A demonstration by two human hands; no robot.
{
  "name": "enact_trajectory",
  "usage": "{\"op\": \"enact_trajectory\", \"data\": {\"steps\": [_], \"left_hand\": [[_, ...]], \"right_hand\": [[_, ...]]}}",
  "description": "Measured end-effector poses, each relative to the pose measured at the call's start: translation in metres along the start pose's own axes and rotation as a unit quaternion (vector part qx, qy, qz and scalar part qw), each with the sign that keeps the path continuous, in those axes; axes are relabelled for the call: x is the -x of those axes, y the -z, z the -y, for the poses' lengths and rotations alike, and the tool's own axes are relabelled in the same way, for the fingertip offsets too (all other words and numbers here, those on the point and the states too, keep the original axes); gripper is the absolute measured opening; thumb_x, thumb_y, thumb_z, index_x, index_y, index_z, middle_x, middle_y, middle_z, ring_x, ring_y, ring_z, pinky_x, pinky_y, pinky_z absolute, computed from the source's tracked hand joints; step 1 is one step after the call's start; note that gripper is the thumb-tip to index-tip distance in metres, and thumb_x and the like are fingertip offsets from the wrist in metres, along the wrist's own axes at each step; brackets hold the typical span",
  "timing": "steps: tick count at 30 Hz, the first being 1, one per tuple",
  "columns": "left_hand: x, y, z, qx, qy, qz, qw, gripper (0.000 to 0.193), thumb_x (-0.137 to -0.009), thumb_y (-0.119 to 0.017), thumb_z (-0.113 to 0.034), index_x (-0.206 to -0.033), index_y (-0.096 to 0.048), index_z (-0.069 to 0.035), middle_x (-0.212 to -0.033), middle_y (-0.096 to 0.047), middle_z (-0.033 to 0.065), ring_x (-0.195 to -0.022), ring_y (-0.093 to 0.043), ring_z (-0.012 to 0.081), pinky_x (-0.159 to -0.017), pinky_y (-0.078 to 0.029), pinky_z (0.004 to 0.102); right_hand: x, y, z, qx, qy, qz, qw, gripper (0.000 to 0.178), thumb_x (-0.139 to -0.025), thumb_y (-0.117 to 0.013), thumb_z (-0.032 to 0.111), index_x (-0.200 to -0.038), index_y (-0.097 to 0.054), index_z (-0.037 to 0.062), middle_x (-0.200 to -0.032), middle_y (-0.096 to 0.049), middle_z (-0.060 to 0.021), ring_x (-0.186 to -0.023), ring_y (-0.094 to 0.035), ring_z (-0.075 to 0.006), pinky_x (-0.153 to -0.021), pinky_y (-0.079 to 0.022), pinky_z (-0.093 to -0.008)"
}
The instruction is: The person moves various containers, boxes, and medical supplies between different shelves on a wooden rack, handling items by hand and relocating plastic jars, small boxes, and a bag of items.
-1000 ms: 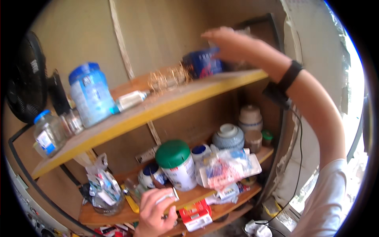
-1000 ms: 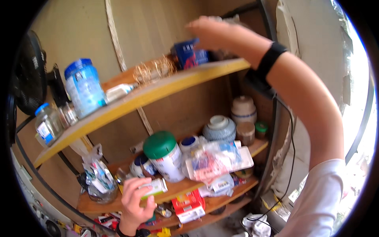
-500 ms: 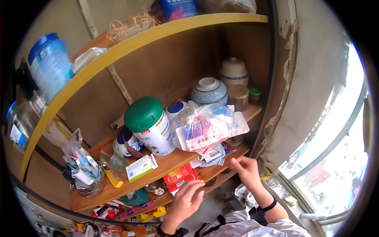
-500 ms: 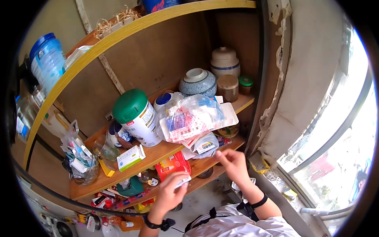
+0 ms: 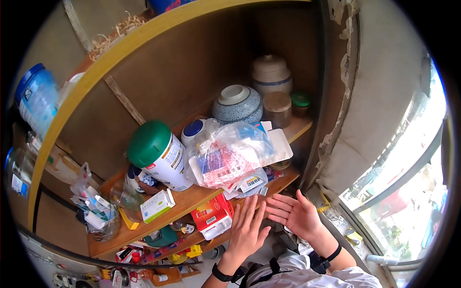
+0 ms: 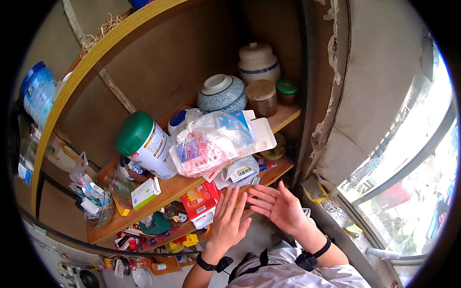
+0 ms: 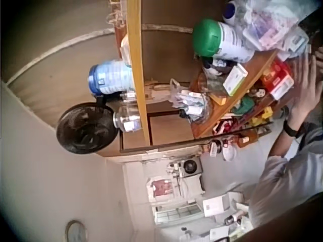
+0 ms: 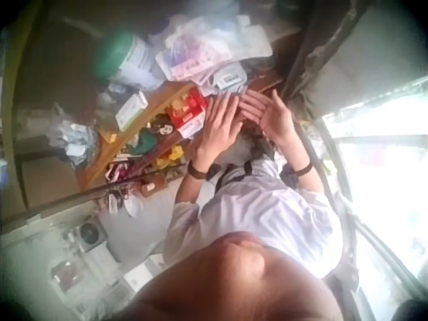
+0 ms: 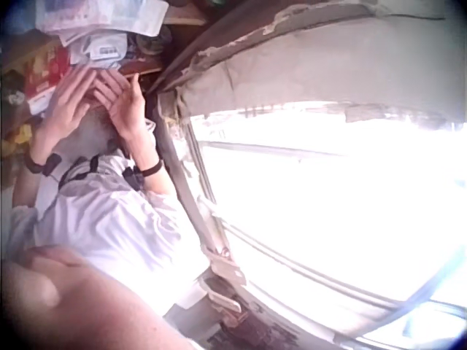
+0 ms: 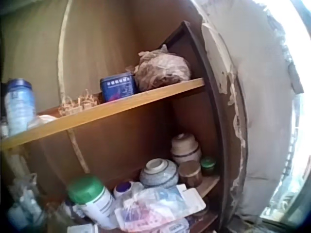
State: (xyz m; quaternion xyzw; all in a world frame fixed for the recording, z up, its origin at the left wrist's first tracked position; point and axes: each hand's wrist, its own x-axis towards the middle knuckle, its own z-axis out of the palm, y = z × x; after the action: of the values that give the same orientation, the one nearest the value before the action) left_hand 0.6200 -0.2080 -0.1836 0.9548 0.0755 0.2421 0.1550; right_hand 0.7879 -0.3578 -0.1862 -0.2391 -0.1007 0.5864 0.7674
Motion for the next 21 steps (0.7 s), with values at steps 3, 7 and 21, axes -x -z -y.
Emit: {"op": "enact_trajectory", "data": {"steps": [3,7,21], "left_hand": [[0.0,-0.014,-0.015,0.021,-0.041,0.039,0.998,0.073,-0.109,-0.061,-0.043,-0.17,-0.044,-0.007,-0.178,-0.036,0.0206,-0.163,-0.035,0.0434,-0.129,-0.03,0.0638],[0.012,-0.026,-0.007,0.02,0.0,0.098,0.995,0.074,-0.107,-0.065,-0.038,-0.168,-0.043,-0.002,-0.179,-0.034,0.0201,-0.163,-0.035,0.0434,-0.127,-0.033,0.0641],[0.108,-0.013,0.03,0.139,0.211,0.051,0.966,0.034,-0.107,-0.07,-0.024,-0.135,-0.07,-0.005,-0.132,-0.076,0.0193,-0.119,-0.073,0.0412,-0.099,-0.059,0.0496]], "right_hand": [[-0.002,0.011,-0.009,-0.004,-0.032,-0.008,0.999,0.086,-0.113,-0.043,0.067,-0.166,-0.043,0.0001,-0.162,-0.057,-0.013,-0.145,-0.058,-0.025,-0.123,-0.045,-0.0442],[0.002,0.02,-0.011,-0.065,-0.076,0.027,0.995,0.087,-0.112,-0.041,0.07,-0.164,-0.046,0.0004,-0.159,-0.059,-0.0154,-0.141,-0.061,-0.0291,-0.121,-0.046,-0.0475],[-0.014,-0.024,-0.001,0.453,0.258,-0.101,0.847,0.032,-0.105,-0.072,0.007,-0.135,-0.064,0.0004,-0.12,-0.074,-0.0073,-0.108,-0.07,-0.0131,-0.1,-0.055,-0.0308]]}}
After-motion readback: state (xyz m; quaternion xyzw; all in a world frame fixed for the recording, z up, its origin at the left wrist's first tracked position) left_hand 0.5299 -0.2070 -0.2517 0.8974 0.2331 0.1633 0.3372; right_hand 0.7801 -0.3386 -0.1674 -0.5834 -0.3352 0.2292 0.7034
